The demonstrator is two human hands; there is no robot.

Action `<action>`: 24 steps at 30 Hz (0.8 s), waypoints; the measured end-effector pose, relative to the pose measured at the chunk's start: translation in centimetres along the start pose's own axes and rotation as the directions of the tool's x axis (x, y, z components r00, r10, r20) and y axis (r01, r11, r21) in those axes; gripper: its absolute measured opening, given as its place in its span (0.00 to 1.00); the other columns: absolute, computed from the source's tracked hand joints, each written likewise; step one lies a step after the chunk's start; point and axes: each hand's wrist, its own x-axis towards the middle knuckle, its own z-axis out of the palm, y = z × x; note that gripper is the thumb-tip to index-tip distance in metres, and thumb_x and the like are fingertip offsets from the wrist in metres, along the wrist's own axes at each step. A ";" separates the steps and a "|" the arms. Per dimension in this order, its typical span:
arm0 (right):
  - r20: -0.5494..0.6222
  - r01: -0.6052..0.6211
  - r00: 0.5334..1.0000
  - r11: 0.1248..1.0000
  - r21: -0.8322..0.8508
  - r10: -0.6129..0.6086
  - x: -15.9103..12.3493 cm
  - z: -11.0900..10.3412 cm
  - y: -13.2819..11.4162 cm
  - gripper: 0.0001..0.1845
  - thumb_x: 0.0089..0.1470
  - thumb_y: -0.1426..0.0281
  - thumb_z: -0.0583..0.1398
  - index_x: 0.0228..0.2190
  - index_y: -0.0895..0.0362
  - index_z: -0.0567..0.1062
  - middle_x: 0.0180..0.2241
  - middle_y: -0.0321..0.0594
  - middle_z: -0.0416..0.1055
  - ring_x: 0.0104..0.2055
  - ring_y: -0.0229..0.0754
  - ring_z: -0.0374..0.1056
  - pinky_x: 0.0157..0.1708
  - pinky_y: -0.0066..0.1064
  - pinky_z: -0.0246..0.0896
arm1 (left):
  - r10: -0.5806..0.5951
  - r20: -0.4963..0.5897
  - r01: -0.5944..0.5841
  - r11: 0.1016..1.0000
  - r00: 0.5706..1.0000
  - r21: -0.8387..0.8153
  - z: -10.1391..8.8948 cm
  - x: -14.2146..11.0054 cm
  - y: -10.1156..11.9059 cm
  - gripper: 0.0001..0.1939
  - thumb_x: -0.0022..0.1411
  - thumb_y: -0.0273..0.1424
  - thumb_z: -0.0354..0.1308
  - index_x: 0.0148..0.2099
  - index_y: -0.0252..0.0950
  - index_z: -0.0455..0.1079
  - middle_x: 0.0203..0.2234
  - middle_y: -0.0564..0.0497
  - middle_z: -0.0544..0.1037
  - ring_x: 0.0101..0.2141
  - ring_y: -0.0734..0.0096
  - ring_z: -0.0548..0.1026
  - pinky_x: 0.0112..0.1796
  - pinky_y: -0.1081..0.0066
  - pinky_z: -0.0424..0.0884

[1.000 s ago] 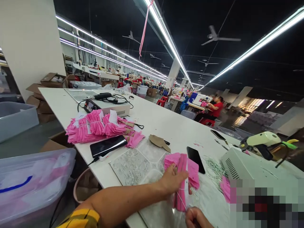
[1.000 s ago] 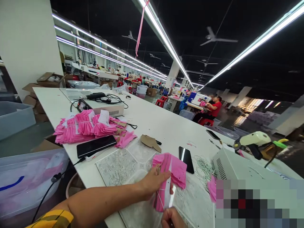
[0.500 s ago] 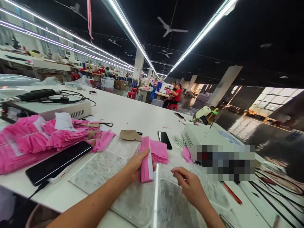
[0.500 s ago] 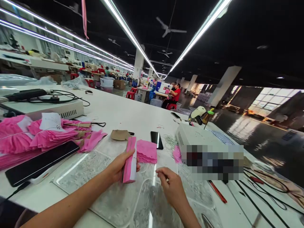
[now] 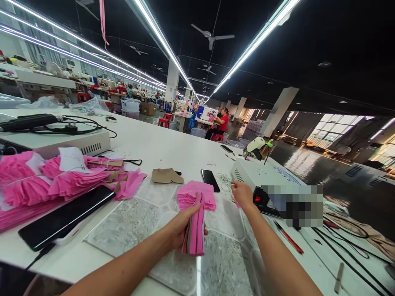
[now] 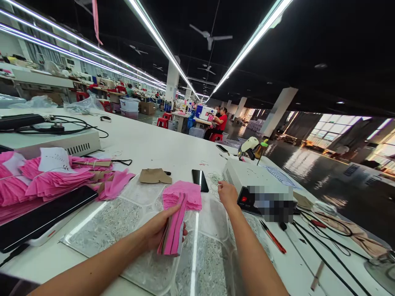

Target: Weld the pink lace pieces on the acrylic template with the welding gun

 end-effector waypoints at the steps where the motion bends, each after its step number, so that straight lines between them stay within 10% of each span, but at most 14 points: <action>1: 0.015 -0.011 1.000 1.000 0.028 0.010 -0.3 -0.2 -0.5 0.14 0.60 0.63 0.56 0.43 0.59 0.71 0.39 0.41 0.72 0.34 0.37 0.69 0.34 0.32 0.68 | -0.015 -0.010 0.015 1.000 1.000 -0.014 0.0 0.0 0.2 0.28 0.52 0.56 0.59 0.30 0.32 0.65 0.21 0.47 0.74 0.24 0.65 0.76 0.23 0.72 0.72; 8: 0.474 -0.042 0.871 0.940 0.338 -0.132 -10.1 1.3 -4.0 0.27 0.55 0.50 0.52 0.40 0.59 0.75 0.29 0.42 0.74 0.20 0.37 0.67 0.15 0.28 0.58 | 0.072 -0.057 -0.076 0.993 0.996 -0.087 0.2 0.4 0.4 0.26 0.62 0.51 0.50 0.35 0.30 0.71 0.21 0.47 0.75 0.23 0.65 0.76 0.26 0.70 0.73; 14: 0.476 0.031 0.835 0.888 0.459 -0.276 -14.4 2.2 -4.5 0.26 0.50 0.51 0.57 0.42 0.58 0.75 0.29 0.38 0.72 0.29 0.39 0.66 0.30 0.31 0.63 | 0.197 0.047 -0.192 0.978 0.979 -0.085 0.3 0.4 -0.7 0.11 0.64 0.33 0.54 0.40 0.29 0.72 0.32 0.42 0.79 0.34 0.63 0.78 0.40 0.66 0.73; 24: 0.525 -0.122 0.808 0.798 0.591 -0.266 -14.3 2.0 -3.5 0.21 0.49 0.56 0.60 0.41 0.56 0.74 0.29 0.36 0.69 0.32 0.41 0.66 0.30 0.32 0.65 | 0.265 0.100 -0.278 0.950 0.959 0.145 0.1 0.1 -0.9 0.21 0.52 0.45 0.63 0.38 0.31 0.72 0.30 0.46 0.78 0.32 0.65 0.75 0.37 0.67 0.70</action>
